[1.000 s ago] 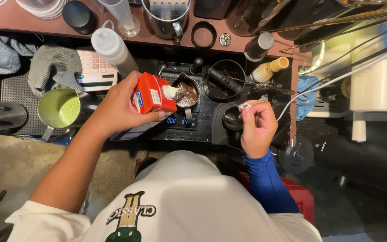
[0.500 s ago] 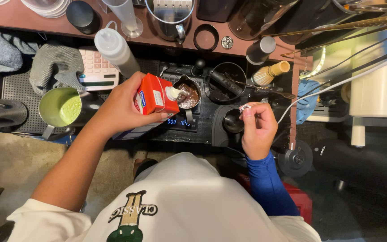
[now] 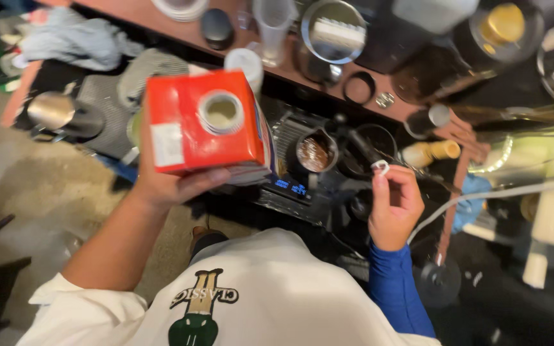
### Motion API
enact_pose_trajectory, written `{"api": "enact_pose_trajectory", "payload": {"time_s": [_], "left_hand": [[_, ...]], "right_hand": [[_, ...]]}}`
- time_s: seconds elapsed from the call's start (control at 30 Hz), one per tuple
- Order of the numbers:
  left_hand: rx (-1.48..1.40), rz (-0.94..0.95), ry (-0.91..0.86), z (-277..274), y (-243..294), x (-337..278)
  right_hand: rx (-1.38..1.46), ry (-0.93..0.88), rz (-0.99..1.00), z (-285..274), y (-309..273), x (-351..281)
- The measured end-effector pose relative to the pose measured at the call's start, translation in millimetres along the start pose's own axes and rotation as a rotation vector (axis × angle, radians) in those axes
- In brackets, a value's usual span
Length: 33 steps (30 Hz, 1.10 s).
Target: The person pours a white liquid from a squeeze bottle into a metal pitcher containing a dark liquid, then into a second pitcher containing a green liquid. They then open a milk carton, pour milk into the first pitcher, and retrieve ice from a cooler using a scoop.
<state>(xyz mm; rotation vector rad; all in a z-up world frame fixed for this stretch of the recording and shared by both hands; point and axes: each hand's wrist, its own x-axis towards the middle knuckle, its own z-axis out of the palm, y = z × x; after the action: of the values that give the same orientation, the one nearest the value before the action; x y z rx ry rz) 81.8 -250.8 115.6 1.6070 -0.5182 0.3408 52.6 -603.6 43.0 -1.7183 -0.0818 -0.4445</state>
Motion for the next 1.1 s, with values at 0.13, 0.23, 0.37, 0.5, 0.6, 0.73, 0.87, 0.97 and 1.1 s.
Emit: {"api": "enact_pose_trajectory", "payload": {"time_s": [0.13, 0.23, 0.37, 0.5, 0.6, 0.73, 0.87, 0.97, 1.1], "left_hand": [[-0.273, -0.169, 0.3, -55.9, 44.5, 1.2], [0.022, -0.044, 0.404, -106.6, 44.4, 14.1], [0.487, 0.166, 0.394, -158.5, -1.5, 21.4], [0.465, 0.138, 0.492, -188.6, -68.3, 21.3], [0.458, 0.075, 0.521, -197.3, -101.7, 12.5], [0.254, 0.028, 0.515, -187.2, -111.9, 3.1], [0.133, 0.108, 0.45, -164.8, -72.3, 4.3], [0.121, 0.118, 0.358, -139.3, -32.0, 13.5], [-0.078, 0.045, 0.205, -86.4, 5.7, 24.5]], "right_hand": [[0.04, -0.083, 0.005, 25.1, -8.8, 10.1], [0.16, -0.122, 0.016, 51.6, -14.8, 15.0], [0.139, -0.173, -0.052, 83.1, -23.6, 14.8], [0.137, -0.216, -0.067, 102.2, -38.6, 11.6], [0.151, -0.228, -0.07, 115.1, -46.4, 14.3], [0.11, -0.229, -0.053, 113.8, -52.5, 9.2], [0.126, -0.171, -0.05, 99.3, -51.6, 6.1], [0.108, -0.068, -0.091, 73.1, -49.3, 5.1], [0.168, 0.055, -0.148, 38.3, -42.8, 4.8]]}}
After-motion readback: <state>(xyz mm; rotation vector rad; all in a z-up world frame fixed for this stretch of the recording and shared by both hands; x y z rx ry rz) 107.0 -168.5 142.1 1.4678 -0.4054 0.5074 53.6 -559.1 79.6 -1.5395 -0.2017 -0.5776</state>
